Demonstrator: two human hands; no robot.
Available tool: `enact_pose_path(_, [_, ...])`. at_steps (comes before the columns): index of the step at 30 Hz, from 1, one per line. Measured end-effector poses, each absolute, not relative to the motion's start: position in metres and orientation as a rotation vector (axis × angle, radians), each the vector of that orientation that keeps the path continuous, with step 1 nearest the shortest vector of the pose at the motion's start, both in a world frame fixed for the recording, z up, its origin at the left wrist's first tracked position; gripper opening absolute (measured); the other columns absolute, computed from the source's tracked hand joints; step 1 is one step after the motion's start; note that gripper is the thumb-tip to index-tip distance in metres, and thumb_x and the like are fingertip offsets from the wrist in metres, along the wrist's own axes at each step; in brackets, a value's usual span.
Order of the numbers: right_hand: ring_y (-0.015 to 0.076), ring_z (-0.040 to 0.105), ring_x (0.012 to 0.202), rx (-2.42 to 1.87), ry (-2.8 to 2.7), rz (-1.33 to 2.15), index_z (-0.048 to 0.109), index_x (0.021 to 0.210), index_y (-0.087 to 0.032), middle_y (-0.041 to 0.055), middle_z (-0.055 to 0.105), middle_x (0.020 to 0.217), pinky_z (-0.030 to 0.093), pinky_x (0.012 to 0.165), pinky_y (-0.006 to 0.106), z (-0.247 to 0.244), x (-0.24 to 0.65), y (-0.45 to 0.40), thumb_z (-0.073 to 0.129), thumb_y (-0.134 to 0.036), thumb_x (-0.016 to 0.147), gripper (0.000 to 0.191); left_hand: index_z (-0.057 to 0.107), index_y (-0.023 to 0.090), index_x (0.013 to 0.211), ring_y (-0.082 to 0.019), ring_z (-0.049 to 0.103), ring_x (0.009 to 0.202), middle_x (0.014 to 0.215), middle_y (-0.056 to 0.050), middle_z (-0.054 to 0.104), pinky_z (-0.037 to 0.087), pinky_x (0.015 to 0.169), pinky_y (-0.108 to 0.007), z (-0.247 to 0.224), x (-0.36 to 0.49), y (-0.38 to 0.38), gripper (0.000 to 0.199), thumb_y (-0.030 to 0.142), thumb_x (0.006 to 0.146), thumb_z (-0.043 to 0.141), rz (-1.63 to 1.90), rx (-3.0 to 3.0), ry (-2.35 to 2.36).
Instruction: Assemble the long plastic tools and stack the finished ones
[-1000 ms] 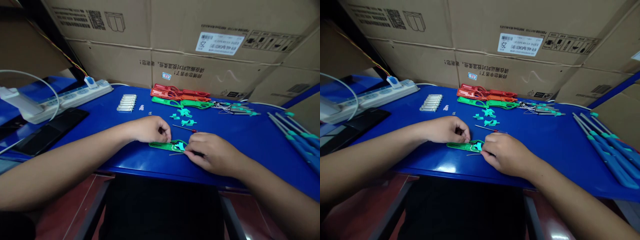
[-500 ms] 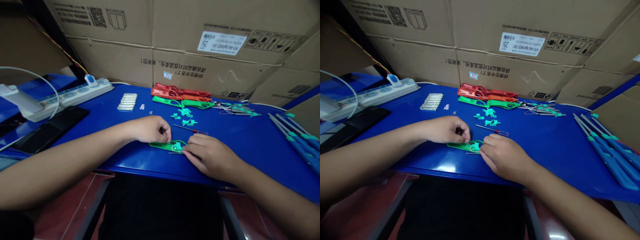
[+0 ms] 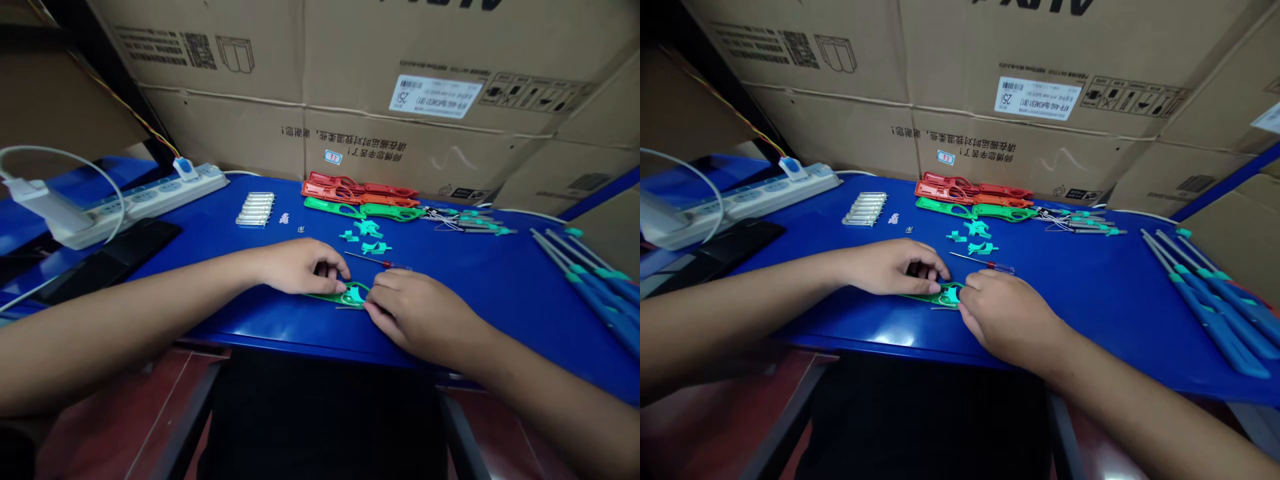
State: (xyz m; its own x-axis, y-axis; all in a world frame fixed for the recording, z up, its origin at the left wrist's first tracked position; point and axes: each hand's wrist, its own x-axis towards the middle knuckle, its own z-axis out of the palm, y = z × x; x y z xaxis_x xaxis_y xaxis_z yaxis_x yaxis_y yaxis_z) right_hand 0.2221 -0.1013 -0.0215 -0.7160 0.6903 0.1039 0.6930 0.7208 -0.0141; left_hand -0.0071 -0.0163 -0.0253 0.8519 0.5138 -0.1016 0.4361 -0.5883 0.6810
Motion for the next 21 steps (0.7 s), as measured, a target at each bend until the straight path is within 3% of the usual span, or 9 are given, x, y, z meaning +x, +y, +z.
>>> enact_pose_path(3, [0.0201,0.058,0.076,-1.196,-2.856,0.047,0.067,0.08,-0.015,0.0066,0.065,0.08,0.043,0.077,0.035,-0.018,0.22,-0.099,0.05,-0.018,0.094,0.023,0.067,0.019,0.123,-0.015,0.063,0.088,0.099,-0.004,0.067,0.048,0.077,-0.024,-0.032,-0.01,-0.021,0.053,0.04,0.076,0.08,0.245,2.378,0.604])
enact_pose_path(11, [0.0152,0.058,0.076,-1.2,-2.727,0.469,0.072,0.082,-0.017,0.0041,0.066,0.082,0.042,0.073,0.029,-0.019,0.224,-0.091,0.054,-0.017,0.093,0.021,0.07,0.02,0.122,-0.017,0.062,0.094,0.099,-0.005,0.065,0.049,0.085,-0.029,-0.051,-0.011,-0.034,0.041,0.032,0.083,0.074,0.446,2.429,0.596])
enact_pose_path(21, [0.0118,0.054,0.059,-1.663,-2.421,0.954,0.072,0.077,-0.021,-0.0028,0.065,0.067,0.038,0.053,0.025,-0.016,0.212,-0.075,0.063,-0.023,0.083,0.011,0.07,0.02,0.121,-0.019,0.06,0.097,0.101,-0.005,0.064,0.048,0.087,-0.032,-0.048,-0.008,-0.038,0.038,0.03,0.085,0.071,0.412,2.442,0.633])
